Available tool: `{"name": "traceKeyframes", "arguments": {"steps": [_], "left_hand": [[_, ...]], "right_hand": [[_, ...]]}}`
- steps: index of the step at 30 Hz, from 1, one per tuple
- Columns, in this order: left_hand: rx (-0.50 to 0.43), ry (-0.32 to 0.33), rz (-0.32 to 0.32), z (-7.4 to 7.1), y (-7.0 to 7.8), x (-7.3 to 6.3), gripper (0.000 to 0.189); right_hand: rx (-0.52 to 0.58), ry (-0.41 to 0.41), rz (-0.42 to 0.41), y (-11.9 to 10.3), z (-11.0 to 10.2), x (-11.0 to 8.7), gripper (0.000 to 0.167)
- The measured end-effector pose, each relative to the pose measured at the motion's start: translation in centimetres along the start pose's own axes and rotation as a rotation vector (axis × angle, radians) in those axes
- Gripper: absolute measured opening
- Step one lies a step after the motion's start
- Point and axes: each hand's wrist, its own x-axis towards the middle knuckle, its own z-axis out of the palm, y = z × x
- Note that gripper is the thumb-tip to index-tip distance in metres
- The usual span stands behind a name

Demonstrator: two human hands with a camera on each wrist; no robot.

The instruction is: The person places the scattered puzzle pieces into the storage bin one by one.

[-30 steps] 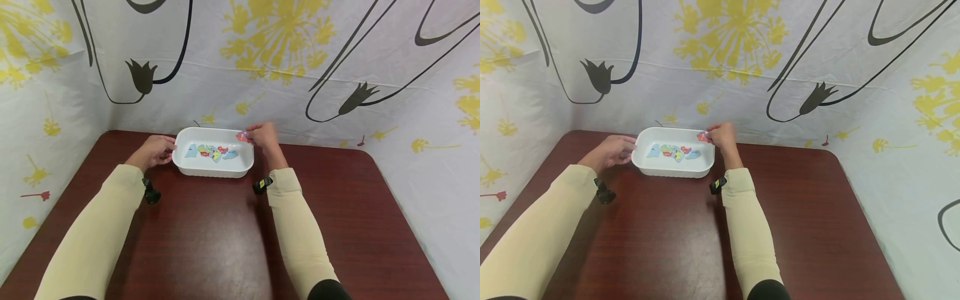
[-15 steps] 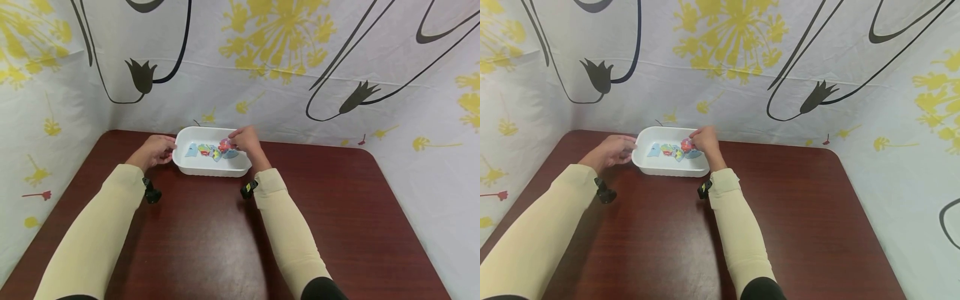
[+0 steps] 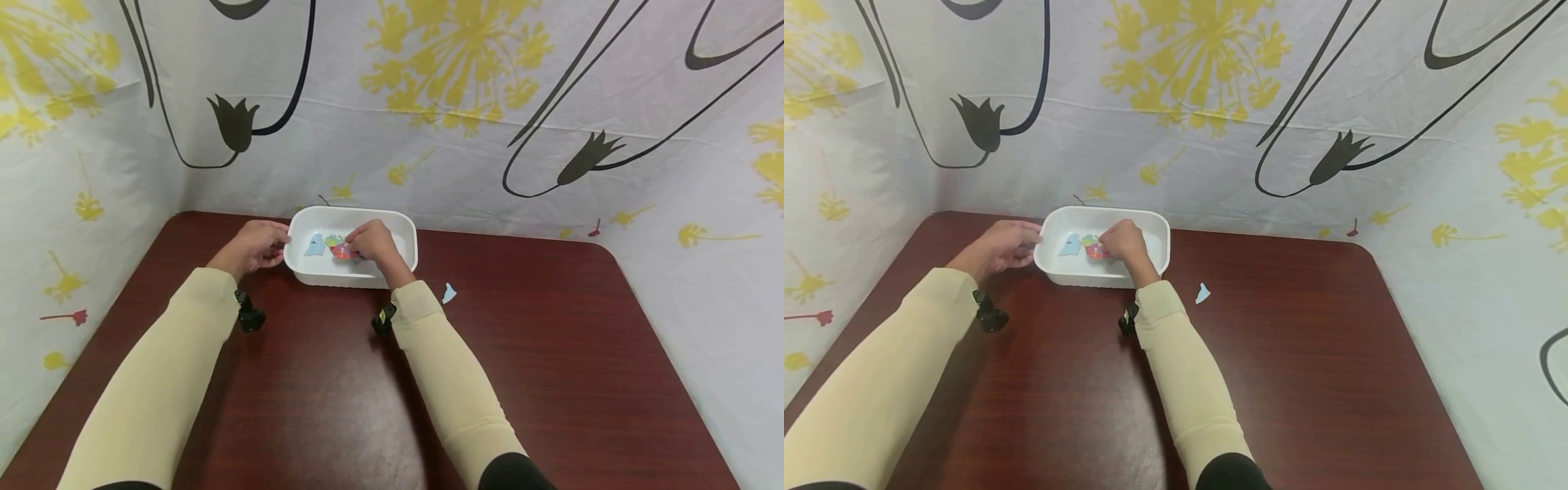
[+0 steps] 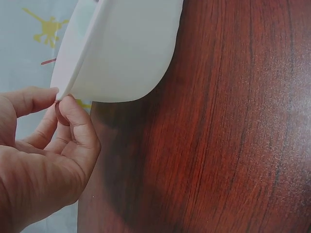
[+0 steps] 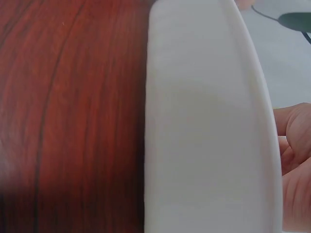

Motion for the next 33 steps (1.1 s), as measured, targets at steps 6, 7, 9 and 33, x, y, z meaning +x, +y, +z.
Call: {"name": "traceKeyframes", "arguments": {"steps": [6, 7, 9, 33], "left_hand": [[0.006, -0.002, 0.008, 0.0, 0.0, -0.1, 0.039], [0.005, -0.003, 0.007, -0.1, 0.0, -0.1, 0.039], [0.0, -0.006, 0.008, -0.1, 0.0, -0.1, 0.039], [-0.027, -0.021, 0.015, -0.1, -0.1, 0.0, 0.039]], "right_hand": [[-0.085, -0.021, -0.016, -0.5, 1.2, 0.2, 0.018], [-0.109, -0.025, -0.024, -0.7, 1.4, 0.2, 0.019], [-0.14, -0.028, -0.034, -0.9, 1.8, 0.1, 0.019], [-0.305, -0.034, -0.098, -1.7, 4.5, 0.3, 0.016]]}}
